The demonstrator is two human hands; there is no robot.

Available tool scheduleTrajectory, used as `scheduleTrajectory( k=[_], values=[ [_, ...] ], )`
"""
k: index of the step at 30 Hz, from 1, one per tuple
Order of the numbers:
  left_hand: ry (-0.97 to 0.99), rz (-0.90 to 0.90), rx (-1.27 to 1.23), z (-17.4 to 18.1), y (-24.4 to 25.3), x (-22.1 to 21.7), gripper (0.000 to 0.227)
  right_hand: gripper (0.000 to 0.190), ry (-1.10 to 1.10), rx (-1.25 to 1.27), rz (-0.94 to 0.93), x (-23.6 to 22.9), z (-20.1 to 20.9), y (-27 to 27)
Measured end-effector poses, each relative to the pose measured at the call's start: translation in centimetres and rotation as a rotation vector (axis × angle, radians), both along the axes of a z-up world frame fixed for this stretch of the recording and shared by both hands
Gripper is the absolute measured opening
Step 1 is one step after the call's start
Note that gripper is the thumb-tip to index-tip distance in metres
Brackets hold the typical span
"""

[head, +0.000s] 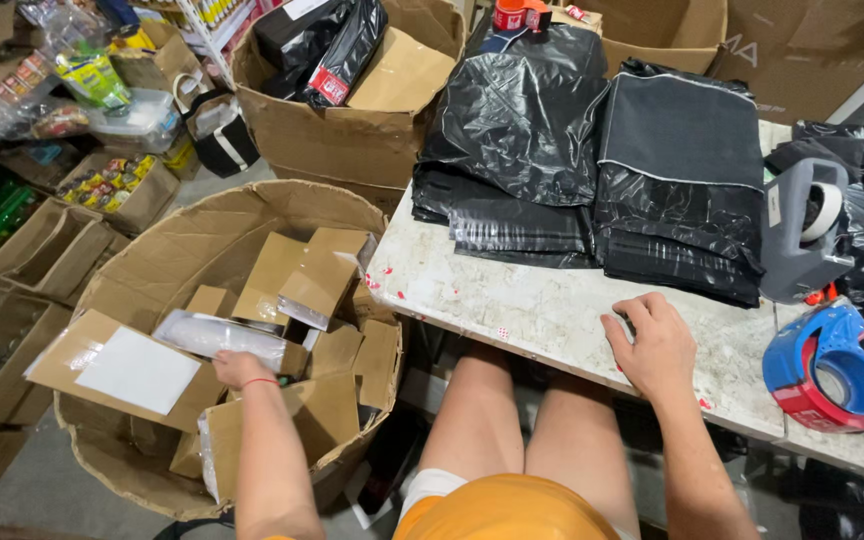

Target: The person places small cardboard boxes into black shipping bags, secures the bags with red tape using a dispenser, and attaches printed shipping labels to the packages.

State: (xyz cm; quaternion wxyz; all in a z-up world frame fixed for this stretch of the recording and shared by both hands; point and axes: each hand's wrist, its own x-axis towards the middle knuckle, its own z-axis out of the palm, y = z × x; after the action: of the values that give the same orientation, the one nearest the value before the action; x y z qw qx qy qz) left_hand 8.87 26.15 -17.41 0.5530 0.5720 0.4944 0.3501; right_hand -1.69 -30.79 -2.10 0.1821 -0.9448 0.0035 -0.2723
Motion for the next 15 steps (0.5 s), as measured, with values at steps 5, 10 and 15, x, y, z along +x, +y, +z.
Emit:
scheduleTrajectory(
  k=[5,10,15],
  values=[
    [-0.299,-0.100,-0.500,1.9,3.7,-1.2,0.042,0.018,0.004,0.001,0.000,0.0,0.0,0.0],
    [-0.605,-0.574,-0.521,1.9,2.7,-3.8,0.040,0.017,0.044,0.035,-0.012,0.0,-1.1,-0.4],
    [-0.758,-0.897,-0.622,6.2,-6.4,-5.3,0.045,0.012,0.009,0.495,0.247,-0.5,-1.9,3.7]
  ],
)
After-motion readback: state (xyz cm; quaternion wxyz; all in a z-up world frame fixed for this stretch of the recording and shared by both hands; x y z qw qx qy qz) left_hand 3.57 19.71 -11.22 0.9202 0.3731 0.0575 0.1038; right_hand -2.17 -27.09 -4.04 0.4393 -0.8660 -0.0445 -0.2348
